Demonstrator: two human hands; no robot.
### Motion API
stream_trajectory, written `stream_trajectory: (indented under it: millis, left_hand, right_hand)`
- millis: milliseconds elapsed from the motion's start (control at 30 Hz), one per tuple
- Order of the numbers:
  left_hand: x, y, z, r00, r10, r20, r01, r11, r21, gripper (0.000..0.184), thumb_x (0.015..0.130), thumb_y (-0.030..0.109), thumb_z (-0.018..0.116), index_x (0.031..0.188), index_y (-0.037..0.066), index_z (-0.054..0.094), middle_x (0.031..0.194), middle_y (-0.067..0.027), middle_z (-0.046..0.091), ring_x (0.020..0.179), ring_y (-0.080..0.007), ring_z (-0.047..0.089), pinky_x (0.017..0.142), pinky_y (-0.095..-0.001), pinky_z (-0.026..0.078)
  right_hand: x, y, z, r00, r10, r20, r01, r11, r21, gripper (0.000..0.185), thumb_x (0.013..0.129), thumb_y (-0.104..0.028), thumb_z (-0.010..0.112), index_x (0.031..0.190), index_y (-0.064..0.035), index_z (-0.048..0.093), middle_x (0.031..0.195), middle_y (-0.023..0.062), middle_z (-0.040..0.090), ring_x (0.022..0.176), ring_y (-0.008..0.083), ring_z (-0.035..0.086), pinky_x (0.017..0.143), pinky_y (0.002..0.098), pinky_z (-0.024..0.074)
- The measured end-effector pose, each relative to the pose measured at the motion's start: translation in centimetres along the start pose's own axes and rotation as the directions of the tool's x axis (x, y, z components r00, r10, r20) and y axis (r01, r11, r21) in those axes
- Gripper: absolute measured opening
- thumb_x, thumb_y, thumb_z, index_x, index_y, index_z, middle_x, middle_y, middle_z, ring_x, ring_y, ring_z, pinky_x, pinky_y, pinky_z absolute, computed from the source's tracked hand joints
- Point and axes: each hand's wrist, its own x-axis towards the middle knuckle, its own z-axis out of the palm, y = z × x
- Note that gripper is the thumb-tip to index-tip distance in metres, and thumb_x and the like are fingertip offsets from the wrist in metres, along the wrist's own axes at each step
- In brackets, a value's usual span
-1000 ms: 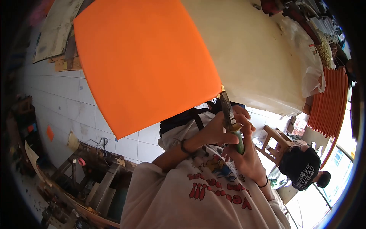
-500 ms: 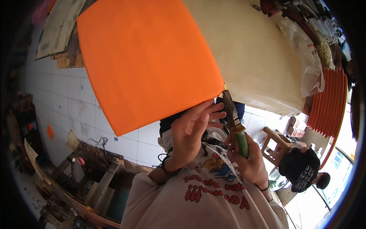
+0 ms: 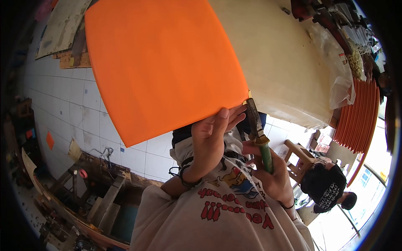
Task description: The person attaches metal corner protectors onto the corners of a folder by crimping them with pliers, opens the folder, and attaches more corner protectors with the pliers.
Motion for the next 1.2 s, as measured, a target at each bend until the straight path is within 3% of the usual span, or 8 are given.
stream_trajectory:
  millis: [133, 233, 433, 733, 833, 1200]
  left_hand:
    - [0.00, 0.25, 0.22, 1.000, -0.021, -0.021, 0.021, 1.000, -0.007, 0.041, 0.104, 0.022, 0.045, 0.124, -0.013, 0.051, 0.122, -0.0290, 0.060, 0.116, -0.0373, 0.060, 0.099, -0.0454, 0.052]
    - [-0.05, -0.06, -0.34, 0.999, -0.012, 0.041, 0.014, 0.999, -0.041, 0.040, 0.104, 0.020, 0.045, 0.128, -0.011, 0.050, 0.128, -0.0261, 0.057, 0.120, -0.0336, 0.058, 0.104, -0.0438, 0.047]
    - [0.17, 0.08, 0.04, 1.000, -0.013, -0.029, 0.014, 0.999, 0.048, 0.041, 0.104, 0.024, 0.046, 0.123, -0.012, 0.052, 0.121, -0.0277, 0.061, 0.112, -0.0353, 0.063, 0.098, -0.0427, 0.054]
    - [0.30, -0.02, 0.01, 1.000, -0.012, -0.025, 0.013, 0.999, 0.042, 0.039, 0.104, 0.022, 0.045, 0.123, -0.011, 0.053, 0.120, -0.0262, 0.062, 0.109, -0.0351, 0.065, 0.097, -0.0418, 0.054]
    - [0.33, -0.04, -0.01, 1.000, -0.011, -0.020, 0.012, 0.999, 0.042, 0.039, 0.104, 0.022, 0.045, 0.123, -0.011, 0.053, 0.120, -0.0261, 0.062, 0.109, -0.0349, 0.065, 0.097, -0.0419, 0.054]
    - [0.36, -0.20, -0.18, 1.000, 0.015, -0.010, -0.014, 0.998, 0.055, 0.039, 0.104, 0.022, 0.044, 0.122, -0.012, 0.053, 0.119, -0.0260, 0.063, 0.108, -0.0347, 0.065, 0.096, -0.0418, 0.055]
  right_hand:
    - [0.22, 0.23, -0.11, 0.998, -0.054, 0.042, 0.056, 0.997, -0.061, 0.065, 0.066, 0.006, 0.046, 0.130, 0.0015, 0.057, 0.142, 0.0175, 0.048, 0.120, 0.0279, 0.055, 0.097, 0.0351, 0.0453]
    - [0.31, 0.32, 0.15, 0.998, -0.062, 0.020, 0.063, 0.997, -0.048, 0.063, 0.066, 0.005, 0.047, 0.128, 0.0030, 0.057, 0.140, 0.0177, 0.049, 0.120, 0.0281, 0.055, 0.098, 0.0360, 0.0447]
    - [0.45, 0.30, 0.49, 0.996, -0.088, 0.016, 0.089, 0.994, -0.062, 0.063, 0.066, 0.006, 0.044, 0.127, 0.0043, 0.057, 0.134, 0.0178, 0.052, 0.116, 0.0281, 0.057, 0.096, 0.0353, 0.0458]
    - [0.71, -0.07, 0.62, 0.996, -0.084, 0.027, 0.087, 0.990, -0.110, 0.057, 0.066, 0.007, 0.041, 0.120, 0.0064, 0.059, 0.134, 0.0176, 0.053, 0.106, 0.0267, 0.061, 0.090, 0.0345, 0.0494]
    - [0.61, -0.14, 0.53, 0.996, -0.073, 0.052, 0.078, 0.991, -0.113, 0.056, 0.068, 0.013, 0.041, 0.120, 0.0023, 0.057, 0.135, 0.0137, 0.053, 0.105, 0.0166, 0.055, 0.091, 0.0322, 0.0442]
    - [0.60, -0.27, 0.71, 0.997, -0.070, 0.042, 0.074, 0.991, -0.114, 0.056, 0.067, 0.013, 0.039, 0.119, 0.0024, 0.057, 0.135, 0.0129, 0.053, 0.100, 0.0145, 0.056, 0.091, 0.0312, 0.0442]
